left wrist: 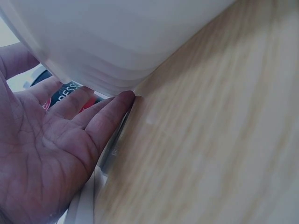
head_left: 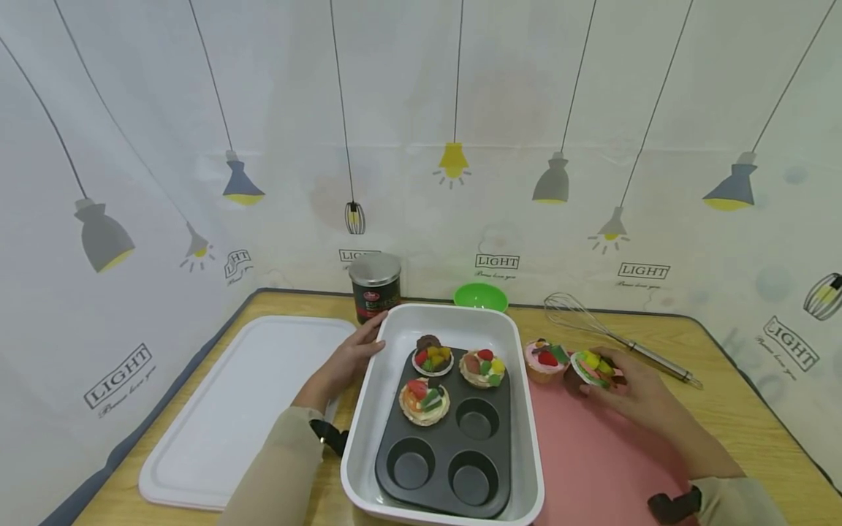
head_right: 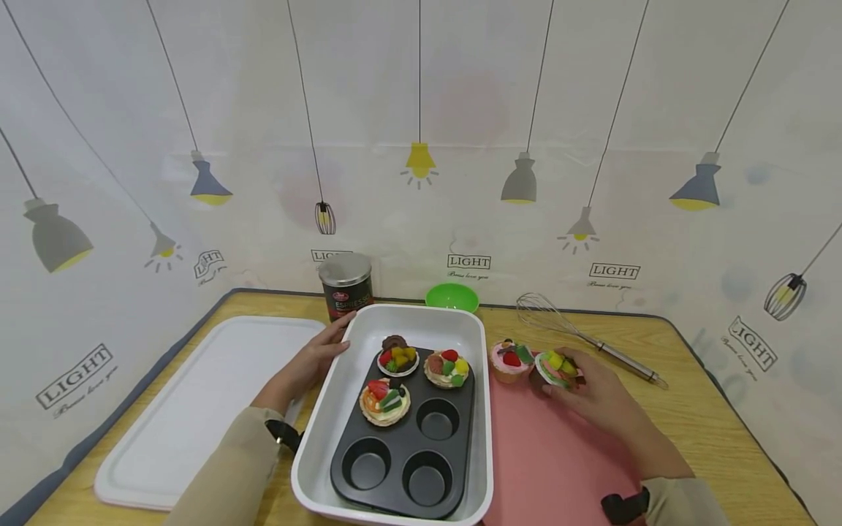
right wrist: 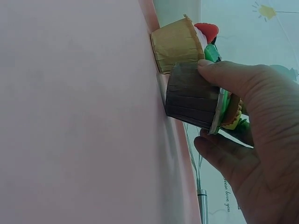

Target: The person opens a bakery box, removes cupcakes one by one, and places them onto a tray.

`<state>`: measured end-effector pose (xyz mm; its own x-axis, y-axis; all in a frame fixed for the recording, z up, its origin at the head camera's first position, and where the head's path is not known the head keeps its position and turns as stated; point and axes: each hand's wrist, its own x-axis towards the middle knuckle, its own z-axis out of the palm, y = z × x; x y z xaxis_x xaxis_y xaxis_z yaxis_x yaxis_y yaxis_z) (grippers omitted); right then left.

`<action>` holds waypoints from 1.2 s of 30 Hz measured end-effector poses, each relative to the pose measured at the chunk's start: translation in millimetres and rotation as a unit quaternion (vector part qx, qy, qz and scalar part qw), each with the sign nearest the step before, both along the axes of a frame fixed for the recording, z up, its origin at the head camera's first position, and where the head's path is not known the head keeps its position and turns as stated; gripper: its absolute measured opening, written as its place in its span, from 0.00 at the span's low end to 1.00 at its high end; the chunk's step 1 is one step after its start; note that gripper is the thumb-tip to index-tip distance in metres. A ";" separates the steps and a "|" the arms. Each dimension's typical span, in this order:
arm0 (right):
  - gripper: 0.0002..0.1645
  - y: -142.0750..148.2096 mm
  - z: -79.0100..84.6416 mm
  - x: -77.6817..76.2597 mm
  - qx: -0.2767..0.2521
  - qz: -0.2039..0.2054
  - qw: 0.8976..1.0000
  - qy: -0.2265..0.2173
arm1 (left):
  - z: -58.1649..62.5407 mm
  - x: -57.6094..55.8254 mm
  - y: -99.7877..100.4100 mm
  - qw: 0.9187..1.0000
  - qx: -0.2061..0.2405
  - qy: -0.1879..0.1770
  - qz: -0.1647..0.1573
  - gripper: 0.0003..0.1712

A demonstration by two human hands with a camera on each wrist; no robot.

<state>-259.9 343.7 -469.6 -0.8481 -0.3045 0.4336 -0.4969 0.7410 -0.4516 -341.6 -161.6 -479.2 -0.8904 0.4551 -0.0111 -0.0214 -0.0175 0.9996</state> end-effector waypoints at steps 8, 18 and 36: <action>0.38 0.1 0.9 0.6 0.000 0.003 1.000 0.005 | 0.7 2.4 -0.2 1.000 0.007 0.007 -0.003 0.39; 0.39 2.2 1.8 -0.5 0.033 -0.017 0.999 0.036 | 1.0 1.9 0.1 1.000 0.012 0.001 -0.005 0.39; 0.35 3.7 2.2 -1.9 0.026 -0.002 0.998 0.049 | 2.1 2.1 1.2 1.000 -0.002 0.003 0.004 0.39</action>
<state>-261.8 347.4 -467.4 -0.8039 -0.3251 0.4981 -0.5335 0.7643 -0.3623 -339.5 -160.4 -477.2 -0.8944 0.4472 -0.0069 -0.0143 -0.0133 0.9998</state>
